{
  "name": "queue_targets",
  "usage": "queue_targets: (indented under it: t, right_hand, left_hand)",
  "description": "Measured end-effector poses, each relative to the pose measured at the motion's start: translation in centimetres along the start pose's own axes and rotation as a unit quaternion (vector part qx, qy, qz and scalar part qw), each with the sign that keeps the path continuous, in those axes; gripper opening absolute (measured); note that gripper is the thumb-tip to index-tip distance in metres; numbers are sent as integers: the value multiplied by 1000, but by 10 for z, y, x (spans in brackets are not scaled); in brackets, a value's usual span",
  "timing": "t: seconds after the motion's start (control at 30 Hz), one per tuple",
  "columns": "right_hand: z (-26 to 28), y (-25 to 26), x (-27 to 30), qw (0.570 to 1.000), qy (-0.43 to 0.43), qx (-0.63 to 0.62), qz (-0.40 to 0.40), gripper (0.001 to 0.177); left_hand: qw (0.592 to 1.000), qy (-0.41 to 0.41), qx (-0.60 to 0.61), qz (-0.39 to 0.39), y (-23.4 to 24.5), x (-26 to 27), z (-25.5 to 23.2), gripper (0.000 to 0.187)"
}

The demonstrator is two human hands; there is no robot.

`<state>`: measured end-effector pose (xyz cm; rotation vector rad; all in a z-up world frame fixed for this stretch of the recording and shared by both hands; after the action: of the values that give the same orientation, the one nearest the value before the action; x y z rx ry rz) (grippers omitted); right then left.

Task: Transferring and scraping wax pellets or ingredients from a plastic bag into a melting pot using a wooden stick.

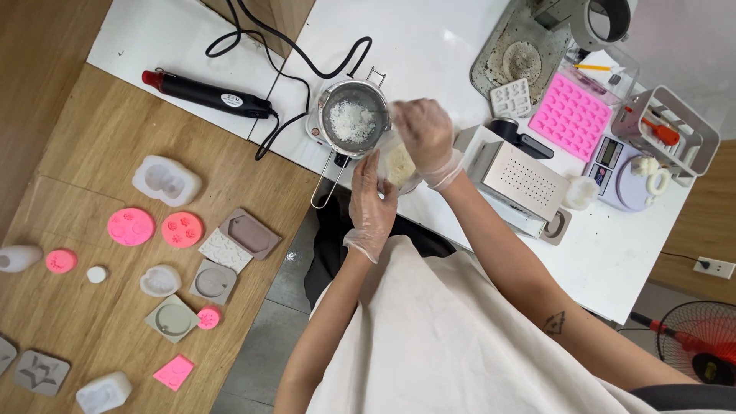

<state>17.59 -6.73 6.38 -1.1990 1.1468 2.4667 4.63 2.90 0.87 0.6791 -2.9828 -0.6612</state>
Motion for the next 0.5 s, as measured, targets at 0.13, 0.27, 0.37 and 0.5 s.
queue_targets:
  t: [0.13,0.27,0.37,0.5]
  right_hand:
    - [-25,-11,30,997,66,2,30,4]
    - [8,35,-11,986,-129,-101,-3,16]
    - [-17,57,4,936,-316,-152,-39,20]
    - [-36,84,34,928,-349,-124,-30,15]
  left_hand:
    - [1000,-11,-2,5,0,-2,0,71]
    - [1000,-11,4,14,2,-2,0,70]
    - [1000,-21,4,11,3,-2,-5,69]
    - [1000,-9,4,16,-1,-1,2,70]
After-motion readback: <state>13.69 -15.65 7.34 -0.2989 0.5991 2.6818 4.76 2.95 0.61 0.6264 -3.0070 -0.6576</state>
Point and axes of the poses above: each hand's wrist, its own x-axis away from the middle knuckle, its own y-axis out of the back of the hand, z = x × y, the point moved 4 cm from there along -x, towards the middle knuckle, and after that the axes turned 8 degrees about x, right-handed, at the moved point
